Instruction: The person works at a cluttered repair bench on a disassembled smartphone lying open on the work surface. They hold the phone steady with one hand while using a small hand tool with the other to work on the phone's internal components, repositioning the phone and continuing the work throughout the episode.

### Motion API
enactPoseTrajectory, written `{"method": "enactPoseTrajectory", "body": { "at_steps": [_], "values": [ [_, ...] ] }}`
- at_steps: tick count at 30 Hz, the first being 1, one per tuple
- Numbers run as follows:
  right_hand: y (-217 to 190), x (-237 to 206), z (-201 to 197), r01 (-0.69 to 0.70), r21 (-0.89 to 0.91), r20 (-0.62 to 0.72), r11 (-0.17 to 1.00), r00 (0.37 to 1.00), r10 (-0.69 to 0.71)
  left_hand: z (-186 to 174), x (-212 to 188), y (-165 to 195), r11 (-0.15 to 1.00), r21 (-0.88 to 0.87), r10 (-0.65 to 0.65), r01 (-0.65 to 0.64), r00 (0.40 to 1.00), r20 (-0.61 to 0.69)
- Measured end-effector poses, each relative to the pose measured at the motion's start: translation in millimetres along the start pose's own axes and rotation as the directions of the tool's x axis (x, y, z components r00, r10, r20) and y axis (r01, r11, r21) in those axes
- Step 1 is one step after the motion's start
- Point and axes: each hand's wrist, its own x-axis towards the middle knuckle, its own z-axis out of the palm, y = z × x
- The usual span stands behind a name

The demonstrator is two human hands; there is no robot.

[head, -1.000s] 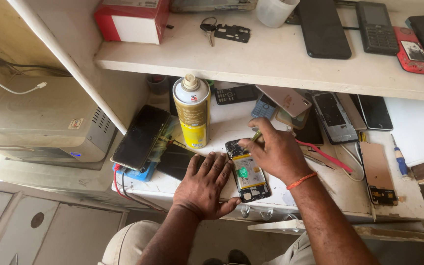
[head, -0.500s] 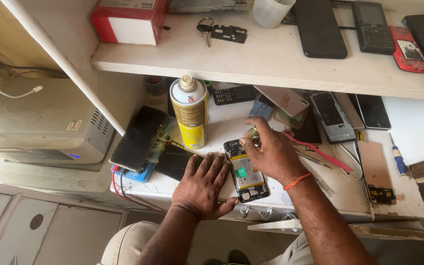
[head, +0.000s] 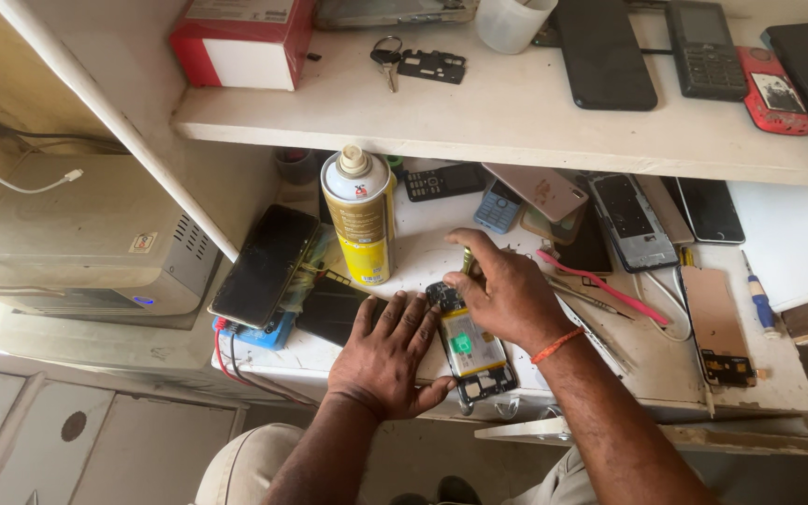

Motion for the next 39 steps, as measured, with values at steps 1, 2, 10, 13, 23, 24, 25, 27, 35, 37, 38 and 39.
{"method": "enactPoseTrajectory", "body": {
  "at_steps": [1,2,10,13,23,24,25,27,35,37,38,39],
  "values": [
    [0.7,-0.8,-0.6,-0.004,0.016,-0.003,1.000,1.000,0.004,0.3,0.1,-0.1,1.000,0.002,0.000,0.000,1.000,-0.002],
    [1.3,-1.7,-0.7,-0.007,0.032,-0.005,0.999,1.000,0.007,0.6,0.1,-0.4,1.000,0.004,0.000,0.000,1.000,-0.004],
    [22.0,-3.0,-7.1,-0.055,0.143,-0.049,0.988,0.997,0.063,1.1,0.7,-0.4,1.000,0.000,-0.003,0.003,1.000,0.006],
    [32.9,1.4,-5.6,0.094,0.095,-0.256,0.991,0.964,-0.067,0.5,0.2,-0.3,1.000,-0.007,-0.006,0.006,1.000,0.005],
    [26.8,-5.4,9.2,0.039,0.073,-0.227,0.997,0.974,-0.021,-0.5,-0.5,-0.1,1.000,-0.017,-0.003,0.003,1.000,-0.026],
    [25.3,-5.4,9.0,0.033,0.082,-0.224,0.996,0.974,-0.014,-0.6,-0.4,-0.1,1.000,-0.018,-0.004,0.004,1.000,-0.025],
    [24.2,-5.1,8.6,0.018,0.078,-0.217,0.997,0.976,0.000,-0.8,-0.5,-0.2,1.000,-0.019,-0.006,0.005,1.000,-0.026],
    [23.1,-4.8,7.9,-0.014,0.070,-0.203,0.997,0.979,0.028,-1.1,-0.7,0.3,1.000,-0.024,-0.008,0.007,1.000,-0.029],
    [24.7,-4.3,9.4,-0.027,0.089,-0.193,0.996,0.980,0.044,0.5,0.1,0.6,1.000,-0.006,-0.015,0.015,1.000,-0.002],
    [25.1,-4.1,9.8,-0.024,0.096,-0.191,0.995,0.981,0.042,0.8,-0.2,0.5,1.000,-0.004,-0.015,0.015,1.000,-0.001],
    [25.3,-4.0,10.0,-0.027,0.096,-0.188,0.995,0.981,0.045,0.9,-0.2,0.1,1.000,-0.003,-0.015,0.015,1.000,0.004],
    [25.5,-4.0,9.9,-0.031,0.095,-0.186,0.995,0.981,0.048,0.9,0.2,0.1,1.000,-0.002,-0.015,0.015,1.000,0.010]
  ]
}}
